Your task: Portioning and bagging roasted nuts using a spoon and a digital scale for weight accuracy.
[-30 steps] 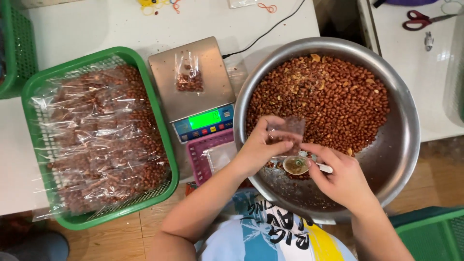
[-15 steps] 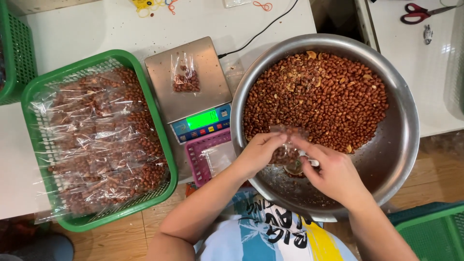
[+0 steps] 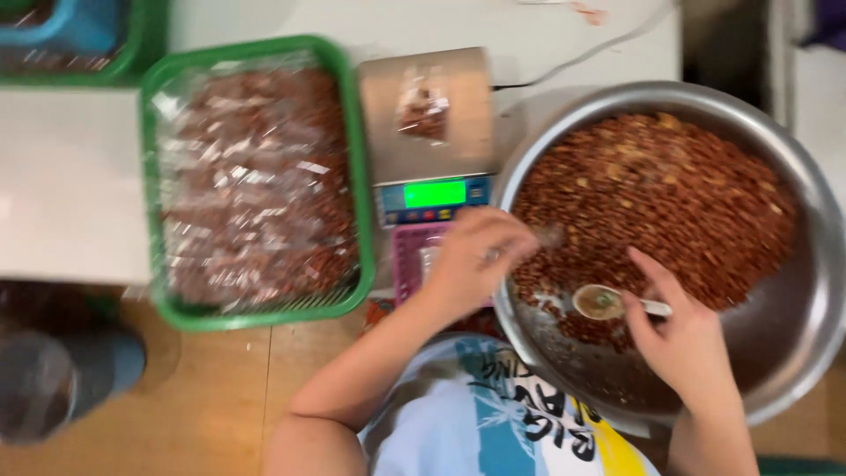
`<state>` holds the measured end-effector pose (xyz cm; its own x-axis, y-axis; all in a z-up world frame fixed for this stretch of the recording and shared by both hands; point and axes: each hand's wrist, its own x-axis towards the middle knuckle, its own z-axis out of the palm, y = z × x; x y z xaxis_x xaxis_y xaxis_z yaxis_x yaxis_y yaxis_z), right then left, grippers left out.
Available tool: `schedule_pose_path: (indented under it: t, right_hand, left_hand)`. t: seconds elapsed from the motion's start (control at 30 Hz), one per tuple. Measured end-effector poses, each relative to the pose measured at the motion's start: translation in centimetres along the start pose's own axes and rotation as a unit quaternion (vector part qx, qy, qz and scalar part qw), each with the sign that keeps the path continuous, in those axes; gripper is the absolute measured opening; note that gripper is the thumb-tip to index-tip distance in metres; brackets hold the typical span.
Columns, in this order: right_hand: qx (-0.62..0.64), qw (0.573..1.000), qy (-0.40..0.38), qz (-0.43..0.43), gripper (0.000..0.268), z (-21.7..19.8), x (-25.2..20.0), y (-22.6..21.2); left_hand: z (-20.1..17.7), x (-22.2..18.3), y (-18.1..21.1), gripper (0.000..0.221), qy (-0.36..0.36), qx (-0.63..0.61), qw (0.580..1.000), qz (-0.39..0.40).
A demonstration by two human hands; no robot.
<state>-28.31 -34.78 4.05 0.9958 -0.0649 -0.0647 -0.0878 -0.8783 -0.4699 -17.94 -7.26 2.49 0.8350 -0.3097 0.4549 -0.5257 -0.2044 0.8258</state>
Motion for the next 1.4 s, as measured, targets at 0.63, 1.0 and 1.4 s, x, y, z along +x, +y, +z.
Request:
schedule_pose_path:
  t: [0.63, 1.0, 1.4]
  right_hand:
    - [-0.022, 0.979, 0.032, -0.199, 0.017, 0.5, 2.4, 0.5]
    - [-0.052, 0.987, 0.009, -0.154, 0.026, -0.4, 1.4, -1.1]
    - [-0.141, 0.99, -0.004, -0.009, 0.023, 0.9, 1.8, -2.8]
  left_hand:
    - [-25.3, -13.8, -0.1, 0.031, 0.426, 0.375, 0.808, -0.16]
    - [-27.3, -9.3, -0.8, 0.038, 0.432, 0.142, 0.846, -0.277]
    - [-33.3, -2.9, -11.6, 0.047, 0.393, 0.231, 0.861, -0.224]
